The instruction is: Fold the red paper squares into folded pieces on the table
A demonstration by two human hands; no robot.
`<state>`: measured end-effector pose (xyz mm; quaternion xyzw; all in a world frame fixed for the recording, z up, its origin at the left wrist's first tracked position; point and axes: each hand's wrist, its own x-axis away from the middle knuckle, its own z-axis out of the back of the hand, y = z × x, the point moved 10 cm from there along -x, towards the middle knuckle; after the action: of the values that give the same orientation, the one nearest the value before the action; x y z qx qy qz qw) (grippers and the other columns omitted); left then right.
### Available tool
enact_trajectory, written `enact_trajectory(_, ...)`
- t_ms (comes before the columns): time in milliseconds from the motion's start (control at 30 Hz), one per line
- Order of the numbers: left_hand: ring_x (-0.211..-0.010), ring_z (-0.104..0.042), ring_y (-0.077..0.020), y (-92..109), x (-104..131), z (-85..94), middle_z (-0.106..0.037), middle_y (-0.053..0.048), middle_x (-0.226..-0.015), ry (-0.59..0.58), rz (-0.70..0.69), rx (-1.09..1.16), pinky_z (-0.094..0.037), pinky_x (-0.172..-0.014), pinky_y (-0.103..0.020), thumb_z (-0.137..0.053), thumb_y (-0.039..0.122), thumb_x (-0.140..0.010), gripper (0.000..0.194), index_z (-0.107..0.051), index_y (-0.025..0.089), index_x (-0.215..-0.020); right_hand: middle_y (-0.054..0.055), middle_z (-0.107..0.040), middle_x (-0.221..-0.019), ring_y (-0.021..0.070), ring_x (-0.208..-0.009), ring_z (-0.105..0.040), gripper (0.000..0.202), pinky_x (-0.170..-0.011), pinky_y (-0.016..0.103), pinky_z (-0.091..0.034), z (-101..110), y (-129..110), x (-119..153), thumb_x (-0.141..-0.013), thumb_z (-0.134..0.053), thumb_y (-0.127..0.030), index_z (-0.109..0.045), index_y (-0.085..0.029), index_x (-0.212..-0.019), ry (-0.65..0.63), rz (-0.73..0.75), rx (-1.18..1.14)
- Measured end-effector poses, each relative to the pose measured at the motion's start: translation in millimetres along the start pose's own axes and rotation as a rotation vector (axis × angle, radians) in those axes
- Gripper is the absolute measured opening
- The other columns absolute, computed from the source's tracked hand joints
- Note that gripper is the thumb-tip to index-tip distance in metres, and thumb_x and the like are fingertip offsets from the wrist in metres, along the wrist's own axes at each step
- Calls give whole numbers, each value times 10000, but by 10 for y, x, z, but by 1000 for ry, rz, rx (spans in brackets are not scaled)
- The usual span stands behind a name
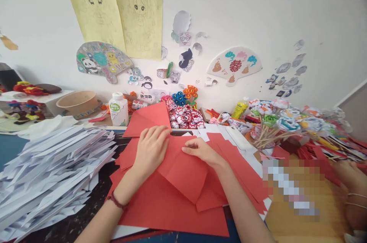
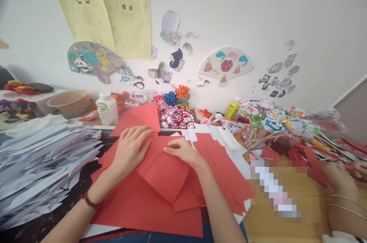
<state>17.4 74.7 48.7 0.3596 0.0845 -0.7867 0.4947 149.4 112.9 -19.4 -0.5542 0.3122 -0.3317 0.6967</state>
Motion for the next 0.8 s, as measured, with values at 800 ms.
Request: enact_trajectory(800,-754,-607,-143,80,95,-403,-696,1,-823,-353,132,597,-401,-736,-238,-492,228,-879,149,-615,186,-806,14,-618,-738,133,-688,-517,268,-634,235,-386,-84,-118,21,-864,-583,-378,-700,-147,-797,-52,80,196)
